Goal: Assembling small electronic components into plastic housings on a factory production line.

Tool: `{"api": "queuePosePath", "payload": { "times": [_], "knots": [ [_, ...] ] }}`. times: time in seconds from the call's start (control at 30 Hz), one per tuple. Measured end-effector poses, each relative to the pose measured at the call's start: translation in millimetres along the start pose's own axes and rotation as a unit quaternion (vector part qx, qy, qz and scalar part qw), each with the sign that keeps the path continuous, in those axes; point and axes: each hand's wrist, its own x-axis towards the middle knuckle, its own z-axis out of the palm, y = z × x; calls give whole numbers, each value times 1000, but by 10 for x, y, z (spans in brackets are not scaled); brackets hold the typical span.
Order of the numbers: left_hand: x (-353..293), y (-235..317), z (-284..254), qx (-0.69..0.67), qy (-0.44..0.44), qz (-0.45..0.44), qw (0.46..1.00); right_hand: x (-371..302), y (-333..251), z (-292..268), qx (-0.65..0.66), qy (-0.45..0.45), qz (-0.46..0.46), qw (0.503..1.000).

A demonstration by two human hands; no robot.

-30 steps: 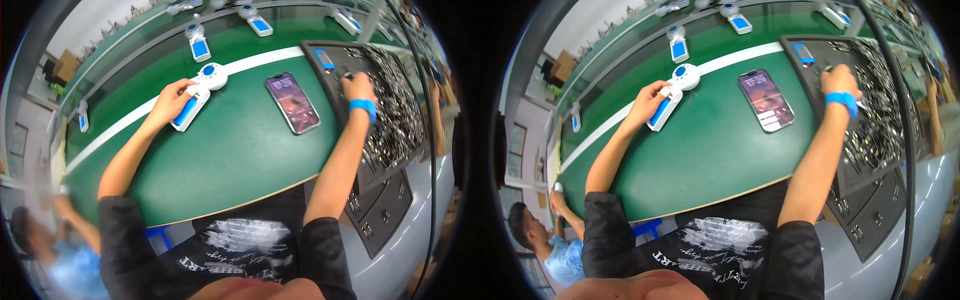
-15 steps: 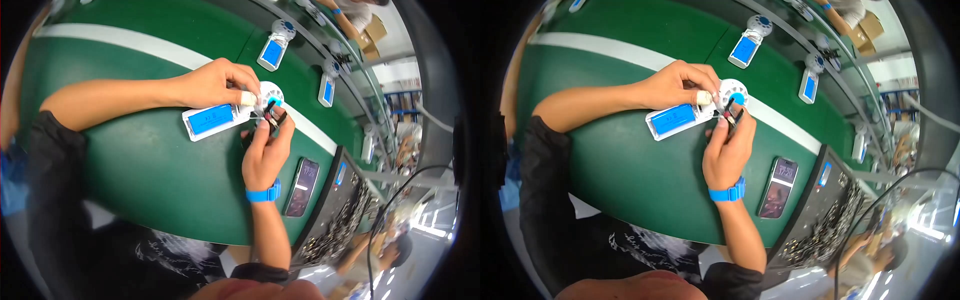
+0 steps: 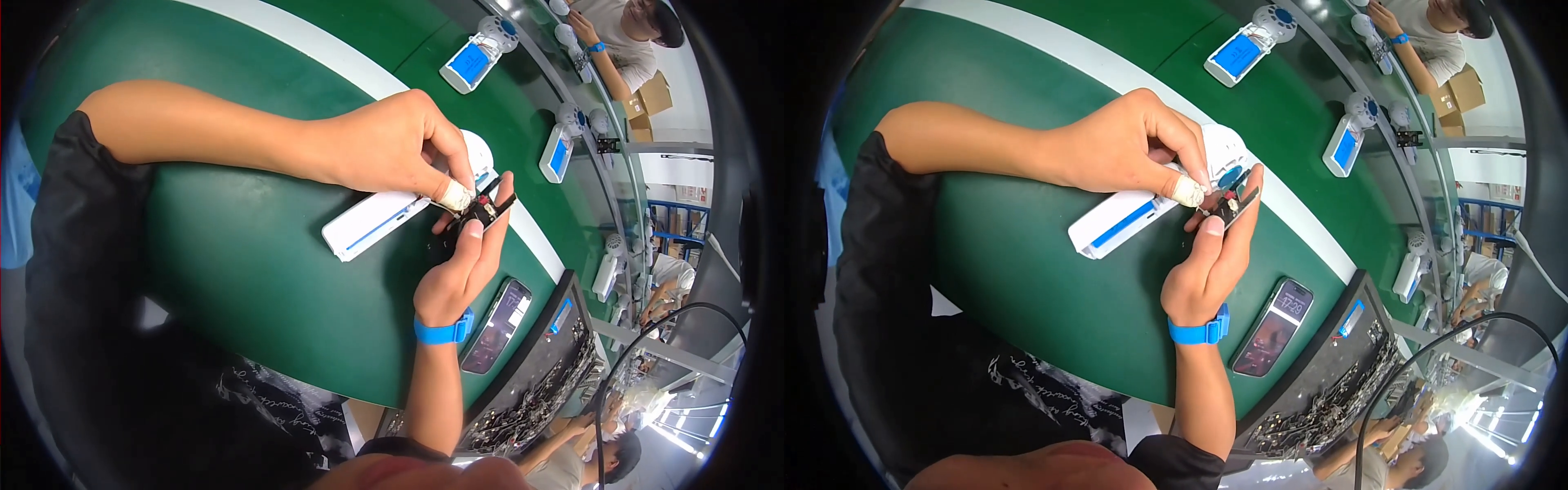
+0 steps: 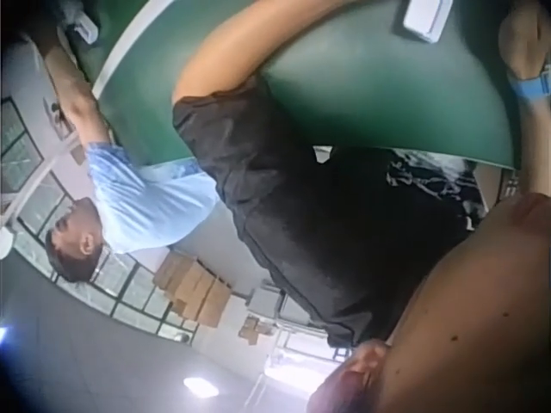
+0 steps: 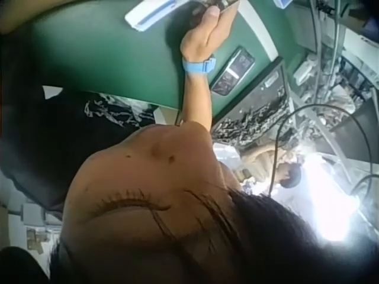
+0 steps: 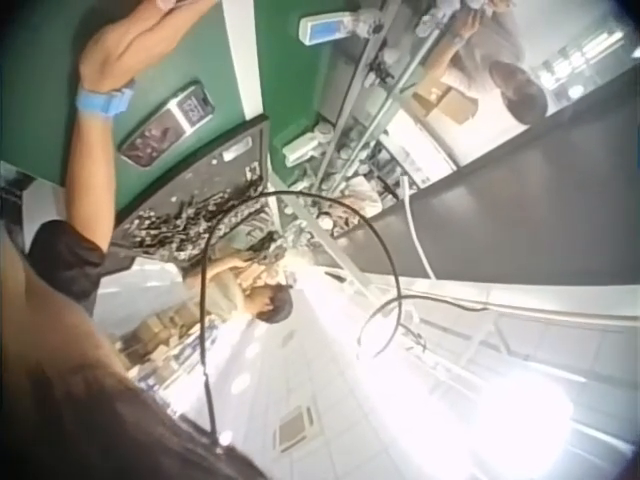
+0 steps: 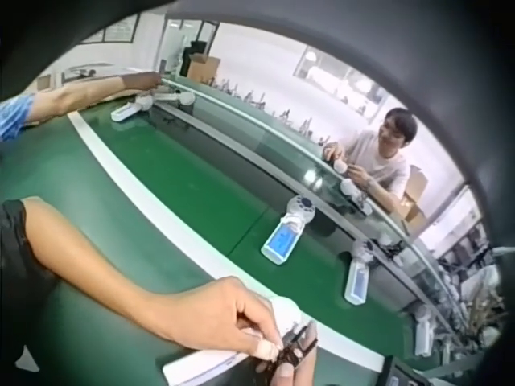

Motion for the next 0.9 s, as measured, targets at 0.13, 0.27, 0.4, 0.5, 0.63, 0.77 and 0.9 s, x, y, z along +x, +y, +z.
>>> {"api": "queuePosePath", "payload": {
  "times": [0.13,0.27,0.4,0.5,0.63,0.77,0.9],
  "knots": [
    [-22,70,128,83,20,55,995,-87,52,-104,-14,-12,-41,999],
    [-37,112,218,141,39,82,986,-164,38,-135,-98,-21,-96,990],
    [-27,68,272,231,48,171,957,-200,-8,-193,-147,-12,-121,982],
    [-16,52,319,344,54,240,906,-228,-32,-276,-190,-18,-129,973],
    [-9,45,431,376,66,262,886,-275,-10,-367,-209,-9,-116,971],
    [-9,71,496,436,59,258,860,-287,19,-422,-198,-9,-120,973],
    [-1,114,576,511,47,282,811,-291,-12,-524,-211,-48,-116,969]
  ]
}}
